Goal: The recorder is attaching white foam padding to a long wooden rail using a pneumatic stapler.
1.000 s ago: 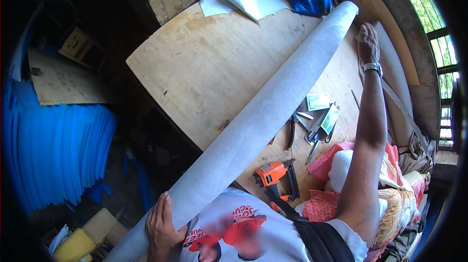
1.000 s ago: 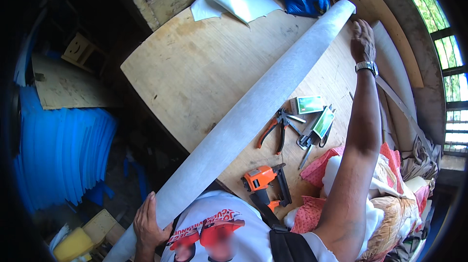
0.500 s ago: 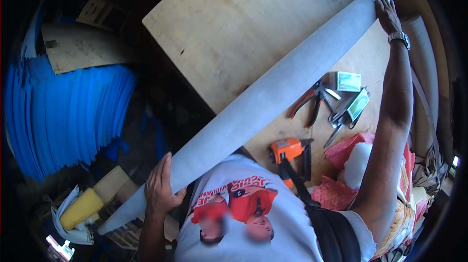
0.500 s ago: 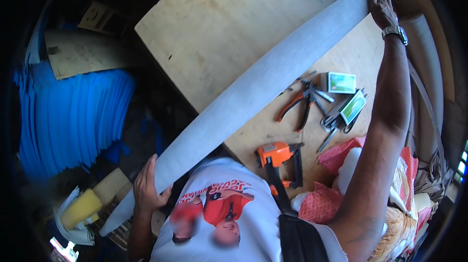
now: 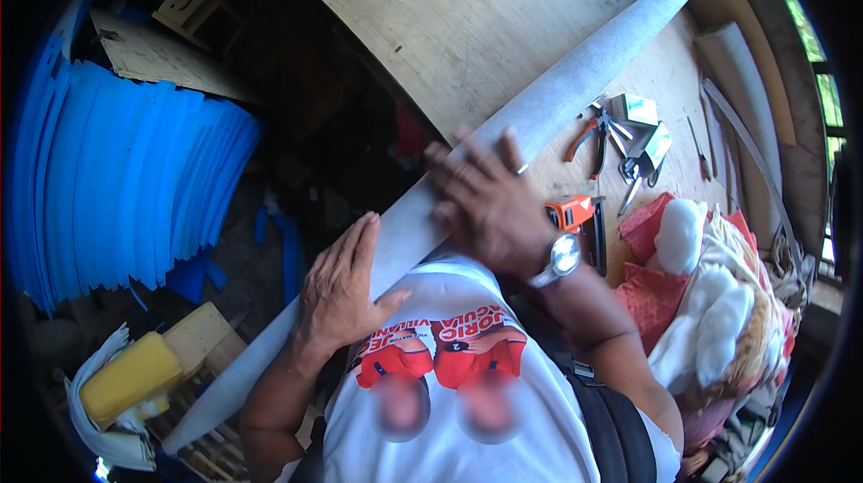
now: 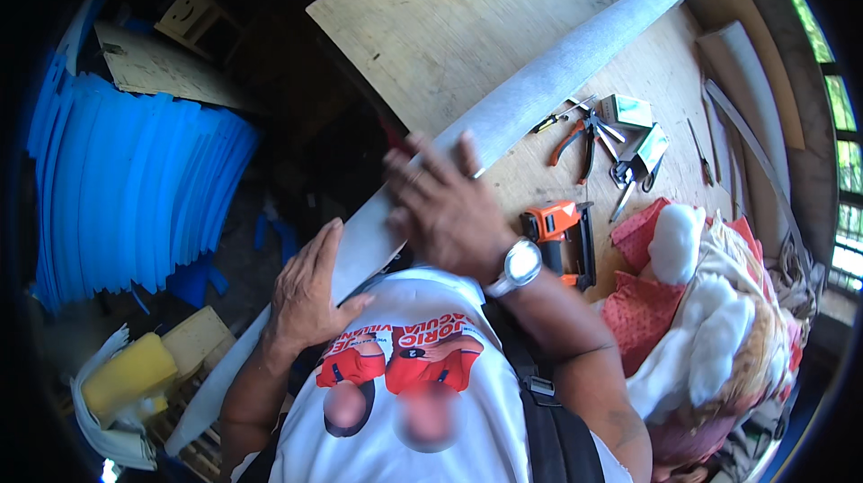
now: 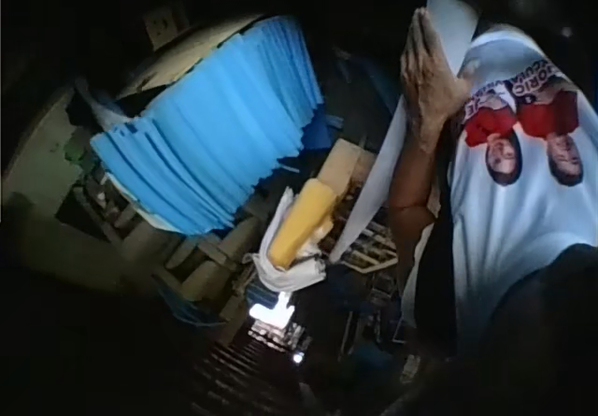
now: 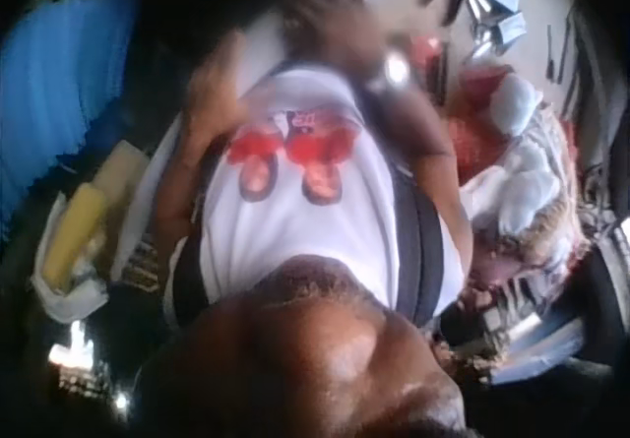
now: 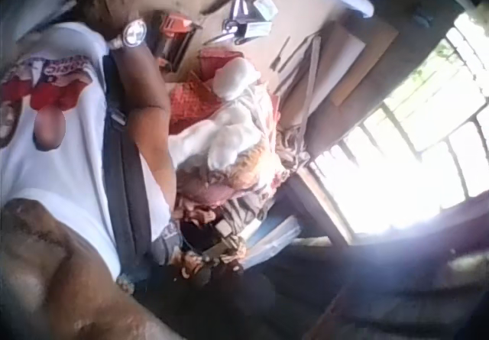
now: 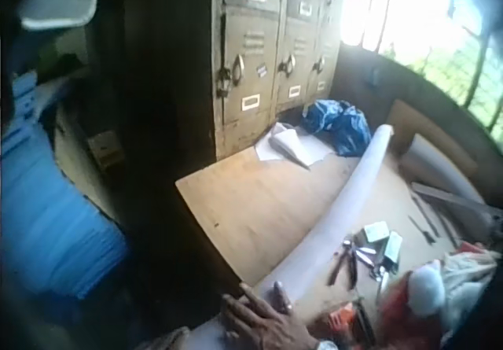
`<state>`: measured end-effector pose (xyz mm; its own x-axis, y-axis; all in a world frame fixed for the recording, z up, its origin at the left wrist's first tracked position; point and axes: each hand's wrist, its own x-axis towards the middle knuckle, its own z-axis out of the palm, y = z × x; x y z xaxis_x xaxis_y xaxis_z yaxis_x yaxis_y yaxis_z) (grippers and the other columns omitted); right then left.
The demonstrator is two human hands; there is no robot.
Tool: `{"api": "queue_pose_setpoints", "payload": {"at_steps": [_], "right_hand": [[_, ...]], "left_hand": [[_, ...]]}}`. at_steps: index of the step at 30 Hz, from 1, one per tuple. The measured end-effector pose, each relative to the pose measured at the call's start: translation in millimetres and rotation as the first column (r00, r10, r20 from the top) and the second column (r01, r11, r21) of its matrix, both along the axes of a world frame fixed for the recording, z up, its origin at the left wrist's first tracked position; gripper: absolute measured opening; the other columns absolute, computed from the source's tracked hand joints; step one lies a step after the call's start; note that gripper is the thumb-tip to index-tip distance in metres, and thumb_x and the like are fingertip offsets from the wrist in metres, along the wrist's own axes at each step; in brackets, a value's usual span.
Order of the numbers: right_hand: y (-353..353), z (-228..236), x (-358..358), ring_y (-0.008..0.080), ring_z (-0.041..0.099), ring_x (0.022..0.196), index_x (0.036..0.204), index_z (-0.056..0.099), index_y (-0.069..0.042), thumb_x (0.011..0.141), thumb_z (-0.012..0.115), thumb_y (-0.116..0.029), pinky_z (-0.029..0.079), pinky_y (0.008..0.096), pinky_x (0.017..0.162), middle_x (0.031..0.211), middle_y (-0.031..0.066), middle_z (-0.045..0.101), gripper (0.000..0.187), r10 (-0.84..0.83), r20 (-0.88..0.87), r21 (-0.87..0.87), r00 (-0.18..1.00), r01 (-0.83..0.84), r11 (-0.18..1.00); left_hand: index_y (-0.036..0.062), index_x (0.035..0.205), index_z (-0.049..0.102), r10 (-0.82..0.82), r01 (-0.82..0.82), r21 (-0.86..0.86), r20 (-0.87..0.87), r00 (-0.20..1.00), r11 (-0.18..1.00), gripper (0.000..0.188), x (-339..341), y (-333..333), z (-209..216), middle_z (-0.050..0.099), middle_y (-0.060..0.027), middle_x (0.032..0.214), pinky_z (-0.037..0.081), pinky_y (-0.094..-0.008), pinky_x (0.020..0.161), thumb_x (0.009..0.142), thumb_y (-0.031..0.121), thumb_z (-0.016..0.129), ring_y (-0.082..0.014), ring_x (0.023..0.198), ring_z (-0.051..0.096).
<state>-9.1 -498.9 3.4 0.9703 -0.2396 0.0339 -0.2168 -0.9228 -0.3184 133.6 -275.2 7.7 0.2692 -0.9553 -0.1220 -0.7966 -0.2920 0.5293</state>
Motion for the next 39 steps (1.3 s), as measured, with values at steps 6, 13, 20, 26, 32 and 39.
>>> {"api": "queue_pose_setpoints", "payload": {"at_steps": [6, 13, 20, 26, 32, 39], "right_hand": [[225.1, 2.5, 34.1, 0.0261, 0.029, 0.152, 0.143, 0.056, -0.012, 0.098, 0.053, -0.038, -0.002, 0.0653, 0.121, 0.154, 0.0055, 0.048, 0.052, -0.079, -0.014, -0.008, 0.997, 0.079, 0.997], [380.0, 17.6, 45.6, 0.0306, 0.034, 0.149, 0.14, 0.059, -0.022, 0.098, 0.053, -0.041, 0.0, 0.0628, 0.122, 0.153, 0.0061, 0.049, 0.047, -0.177, -0.023, -0.021, 0.984, 0.177, 0.984], [438.8, 5.8, 47.1, 0.0377, 0.029, 0.15, 0.14, 0.059, -0.017, 0.094, 0.06, -0.04, 0.009, 0.0585, 0.123, 0.157, 0.0134, 0.042, 0.052, -0.292, 0.114, -0.17, 0.95, 0.309, 0.936], [486.6, -21.7, 49.8, 0.0413, 0.02, 0.153, 0.157, 0.025, -0.003, 0.088, 0.075, -0.033, 0.028, 0.051, 0.12, 0.165, 0.0251, 0.017, 0.091, -0.719, 0.366, 0.278, 0.591, 0.668, 0.691], [507.8, -15.4, 56.8, 0.035, 0.021, 0.154, 0.159, 0.019, -0.002, 0.092, 0.073, -0.029, 0.039, 0.046, 0.115, 0.168, 0.0226, 0.007, 0.09, -0.746, 0.285, 0.535, 0.602, 0.546, 0.645], [485.4, -7.3, 6.3, 0.0255, 0.043, 0.143, 0.154, 0.036, -0.005, 0.105, 0.057, -0.023, 0.055, 0.0356, 0.097, 0.155, 0.0143, 0.043, 0.056, -0.906, 0.244, 0.863, 0.347, 0.349, 0.366]], "left_hand": [[-0.0042, 0.152, 0.031, -0.051, 0.098, 0.133, -0.317, 0.947, 0.986, 0.109, 60.6, 202.9, 7.3, 0.044, -0.0285, 0.15, 0.039, -0.0461, 0.114, 0.074, 0.051, 0.084, -0.0424, 0.137, 0.047], [-0.0019, 0.159, 0.019, -0.429, 0.426, -0.125, -0.488, 0.76, 0.896, 0.116, 121.4, 353.0, -16.3, 0.032, -0.0304, 0.158, 0.031, -0.0469, 0.12, 0.081, 0.068, 0.07, -0.0443, 0.147, 0.033], [0.005, 0.152, 0.041, 0.179, 0.409, 0.335, -0.91, 0.373, 0.849, 0.073, 168.6, 408.0, -162.5, 0.049, -0.0165, 0.151, 0.04, -0.0397, 0.115, 0.106, 0.06, 0.031, -0.0293, 0.138, 0.049], [0.0084, 0.154, 0.04, 0.392, 0.401, 0.222, -0.821, -0.414, 0.889, 0.075, 154.2, 442.2, -182.7, 0.052, -0.0136, 0.149, 0.043, -0.0396, 0.112, 0.105, 0.063, 0.026, -0.024, 0.135, 0.052], [0.0082, 0.154, 0.04, 0.348, 0.388, 0.218, -0.887, -0.305, 0.895, 0.076, 161.0, 457.9, -204.1, 0.053, -0.0133, 0.147, 0.045, -0.0395, 0.11, 0.104, 0.065, 0.027, -0.024, 0.133, 0.053], [0.0083, 0.154, 0.04, 0.235, 0.374, 0.2, -0.971, -0.048, 0.906, 0.092, 184.3, 457.6, -193.0, 0.056, -0.0116, 0.143, 0.046, -0.0366, 0.103, 0.096, 0.078, 0.032, -0.0223, 0.128, 0.055]]}}
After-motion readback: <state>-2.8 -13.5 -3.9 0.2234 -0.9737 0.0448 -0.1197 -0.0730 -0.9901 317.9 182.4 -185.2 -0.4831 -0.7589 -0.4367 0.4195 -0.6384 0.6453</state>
